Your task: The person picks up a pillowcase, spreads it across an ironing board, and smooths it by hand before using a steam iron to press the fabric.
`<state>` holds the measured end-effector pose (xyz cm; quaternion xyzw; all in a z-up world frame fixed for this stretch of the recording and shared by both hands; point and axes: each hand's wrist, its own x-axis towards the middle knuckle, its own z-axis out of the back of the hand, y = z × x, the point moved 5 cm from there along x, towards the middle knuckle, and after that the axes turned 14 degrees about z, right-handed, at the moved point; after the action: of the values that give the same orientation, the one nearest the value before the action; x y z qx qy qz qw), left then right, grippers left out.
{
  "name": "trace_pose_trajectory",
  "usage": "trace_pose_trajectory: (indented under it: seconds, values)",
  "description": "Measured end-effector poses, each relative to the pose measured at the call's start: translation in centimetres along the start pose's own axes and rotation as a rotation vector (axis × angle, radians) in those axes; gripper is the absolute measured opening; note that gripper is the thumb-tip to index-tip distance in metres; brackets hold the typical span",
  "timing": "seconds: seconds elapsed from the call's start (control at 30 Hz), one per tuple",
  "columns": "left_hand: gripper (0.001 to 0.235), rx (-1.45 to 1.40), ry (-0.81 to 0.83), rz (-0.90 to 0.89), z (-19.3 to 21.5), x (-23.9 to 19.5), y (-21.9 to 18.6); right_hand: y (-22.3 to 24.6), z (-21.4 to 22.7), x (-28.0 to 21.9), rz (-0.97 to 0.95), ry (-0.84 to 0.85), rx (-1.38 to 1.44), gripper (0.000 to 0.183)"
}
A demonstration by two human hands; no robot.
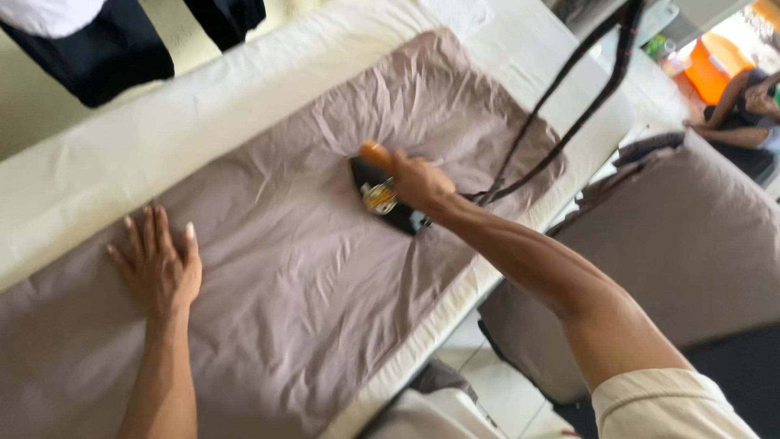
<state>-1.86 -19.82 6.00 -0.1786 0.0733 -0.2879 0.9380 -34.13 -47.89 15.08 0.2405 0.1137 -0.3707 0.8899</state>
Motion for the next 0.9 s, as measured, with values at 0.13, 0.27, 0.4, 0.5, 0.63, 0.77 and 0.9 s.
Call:
trace_pose_trajectory:
  seconds: [0.13, 0.27, 0.4, 0.5, 0.63, 0.77, 0.9]
  values:
    - [0.073, -0.002, -0.111, -0.042, -0.2, -0.1, 0.3, -8.5, 6.8, 6.0, -0.063, -0.289, -0.011, 0.042]
    - [0.065, 0.08, -0.259, -0.11, -1.0, -0.3, 0.7, -14.5, 11.2, 10.9, -0.165, -0.379, -0.036, 0.03]
    - [0.068, 0.046, -0.207, -0.068, -2.3, 0.1, 1.6, -15.5, 11.9, 15.3, -0.087, -0.384, -0.046, 0.02]
    - [0.048, 0.203, -0.537, -0.232, -2.3, -1.4, 0.5, -14.8, 13.3, 18.1, 0.008, -0.481, -0.027, 0.05]
    - [0.058, 0.013, -0.372, -0.163, -2.4, -3.2, -2.6, -14.8, 13.9, 19.7, -0.076, -0.506, 0.03, 0.03]
    - [0.063, 0.089, -0.347, -0.139, -2.4, -4.0, -4.0, -16.3, 13.1, 17.5, -0.245, -0.494, 0.072, 0.03]
    - [0.062, 0.099, -0.354, -0.18, -2.0, -4.4, -4.3, -18.7, 11.8, 11.6, -0.356, -0.428, 0.033, 0.035]
